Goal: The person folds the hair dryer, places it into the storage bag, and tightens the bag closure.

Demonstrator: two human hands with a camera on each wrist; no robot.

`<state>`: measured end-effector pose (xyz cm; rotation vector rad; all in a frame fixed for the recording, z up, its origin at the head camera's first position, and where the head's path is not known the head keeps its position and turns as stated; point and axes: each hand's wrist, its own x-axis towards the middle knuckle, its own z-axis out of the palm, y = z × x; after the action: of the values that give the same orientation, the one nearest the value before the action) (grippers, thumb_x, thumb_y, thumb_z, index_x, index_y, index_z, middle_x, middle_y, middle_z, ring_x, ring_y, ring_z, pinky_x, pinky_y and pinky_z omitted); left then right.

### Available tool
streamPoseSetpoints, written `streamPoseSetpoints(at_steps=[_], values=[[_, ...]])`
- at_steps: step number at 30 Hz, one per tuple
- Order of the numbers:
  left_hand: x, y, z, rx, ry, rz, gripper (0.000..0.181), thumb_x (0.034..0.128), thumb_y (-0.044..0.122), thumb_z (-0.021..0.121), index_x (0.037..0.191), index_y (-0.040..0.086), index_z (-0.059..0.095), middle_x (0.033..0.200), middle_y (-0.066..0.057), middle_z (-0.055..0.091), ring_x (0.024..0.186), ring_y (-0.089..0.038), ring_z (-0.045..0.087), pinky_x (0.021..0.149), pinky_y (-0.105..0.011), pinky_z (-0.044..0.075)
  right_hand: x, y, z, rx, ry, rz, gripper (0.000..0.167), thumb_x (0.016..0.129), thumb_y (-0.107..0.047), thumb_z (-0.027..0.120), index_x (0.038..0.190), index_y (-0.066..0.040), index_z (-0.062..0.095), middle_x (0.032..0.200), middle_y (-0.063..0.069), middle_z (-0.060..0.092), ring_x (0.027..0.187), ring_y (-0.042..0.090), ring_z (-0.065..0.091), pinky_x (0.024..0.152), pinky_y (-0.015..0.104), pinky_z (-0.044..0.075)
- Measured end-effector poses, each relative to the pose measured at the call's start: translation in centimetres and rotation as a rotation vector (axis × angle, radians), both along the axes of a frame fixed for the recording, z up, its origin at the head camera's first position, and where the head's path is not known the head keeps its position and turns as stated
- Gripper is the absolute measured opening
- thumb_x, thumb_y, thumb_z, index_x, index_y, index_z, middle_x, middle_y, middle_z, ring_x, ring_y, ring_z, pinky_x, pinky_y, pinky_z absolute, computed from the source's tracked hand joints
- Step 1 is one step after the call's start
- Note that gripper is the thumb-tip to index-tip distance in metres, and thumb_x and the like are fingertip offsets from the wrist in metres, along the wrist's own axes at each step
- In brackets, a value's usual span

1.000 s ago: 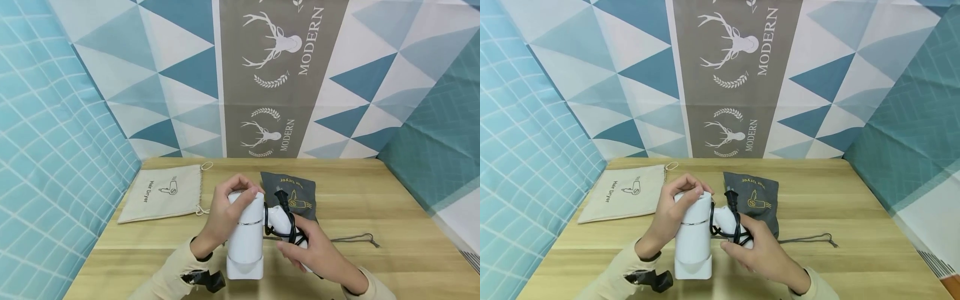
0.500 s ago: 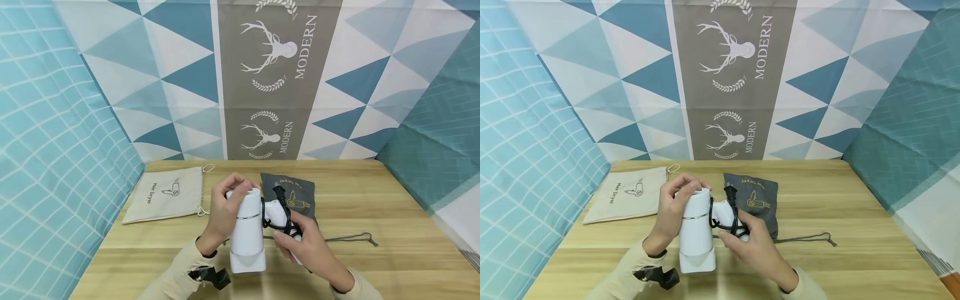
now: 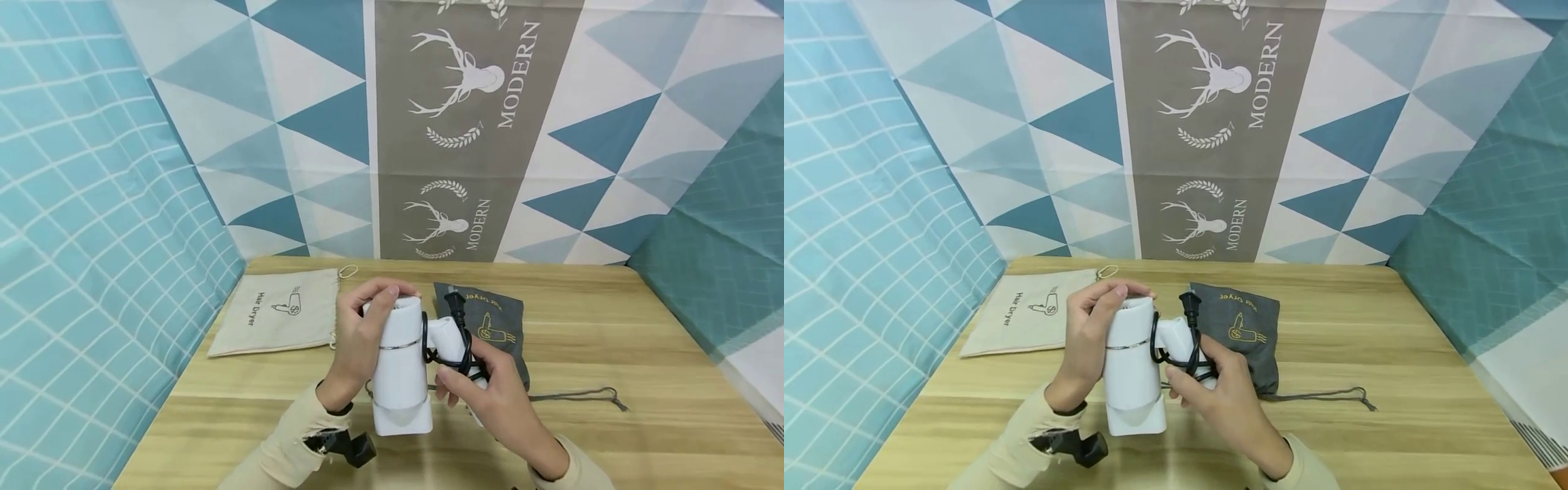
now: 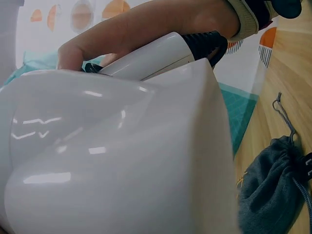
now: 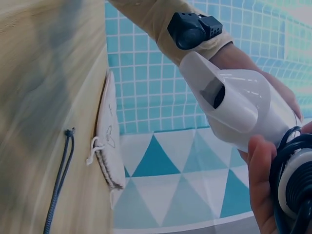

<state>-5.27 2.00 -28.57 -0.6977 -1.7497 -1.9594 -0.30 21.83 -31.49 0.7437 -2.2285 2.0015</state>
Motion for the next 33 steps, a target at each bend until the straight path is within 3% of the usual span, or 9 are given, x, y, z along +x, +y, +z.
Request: streamPoseSetpoints(at_steps=[7, 13, 22, 27, 33], values=[[0.3, -0.3, 0.5, 0.053, 0.016, -0.001, 0.033, 0.1011, 0.021, 0.051, 0.098, -0.004, 0.072, 0.092, -0.019, 0.073, 0.067, -0.022, 0.069, 0.052, -0.036, 0.055, 0.5, -1.4, 0.6, 0.034, 0.050, -0.145, 0.023, 0.093, -0.008, 0.069, 0.116, -0.007, 0.065, 0.099, 0.009, 0.071, 0.083, 0.021, 0.071, 0.071, 0.035, 0.060], [0.2, -0.4, 0.6, 0.090, 0.017, 0.037, 0.034, 0.1016, 0.021, 0.049, 0.096, -0.003, 0.072, 0.092, -0.019, 0.072, 0.074, -0.024, 0.070, 0.055, -0.035, 0.056, 0.4, -2.7, 0.6, 0.017, 0.113, -0.213, 0.025, 0.093, -0.006, 0.067, 0.118, -0.009, 0.065, 0.100, 0.005, 0.069, 0.083, 0.016, 0.069, 0.070, 0.032, 0.058], [-0.1, -0.3, 0.3, 0.090, 0.052, 0.061, 0.035, 0.1016, 0.020, 0.048, 0.088, -0.003, 0.070, 0.092, -0.019, 0.073, 0.081, -0.028, 0.071, 0.058, -0.036, 0.056, 0.4, -4.2, -0.6, -0.085, 0.113, -0.233, 0.026, 0.098, -0.006, 0.060, 0.123, -0.007, 0.059, 0.108, 0.010, 0.065, 0.091, 0.020, 0.068, 0.072, 0.034, 0.058], [0.0, 0.1, 0.2, 0.064, 0.038, 0.027, 0.033, 0.1019, 0.019, 0.049, 0.089, -0.003, 0.069, 0.093, -0.020, 0.072, 0.080, -0.026, 0.070, 0.057, -0.035, 0.056, 0.4, -3.0, -0.9, -0.043, 0.076, -0.191, 0.031, 0.097, -0.006, 0.061, 0.127, -0.009, 0.056, 0.111, 0.009, 0.063, 0.095, 0.019, 0.065, 0.075, 0.034, 0.058], [0.2, 0.0, 0.2, 0.062, 0.025, 0.067, 0.030, 0.0999, 0.018, 0.050, 0.087, -0.003, 0.067, 0.092, -0.019, 0.072, 0.085, -0.028, 0.070, 0.061, -0.034, 0.057, 0.5, 0.3, -1.3, 0.049, -0.054, 0.053, 0.065, 0.099, -0.006, 0.059, 0.152, -0.020, 0.025, 0.138, 0.017, 0.048, 0.125, 0.032, 0.052, 0.095, 0.029, 0.050]])
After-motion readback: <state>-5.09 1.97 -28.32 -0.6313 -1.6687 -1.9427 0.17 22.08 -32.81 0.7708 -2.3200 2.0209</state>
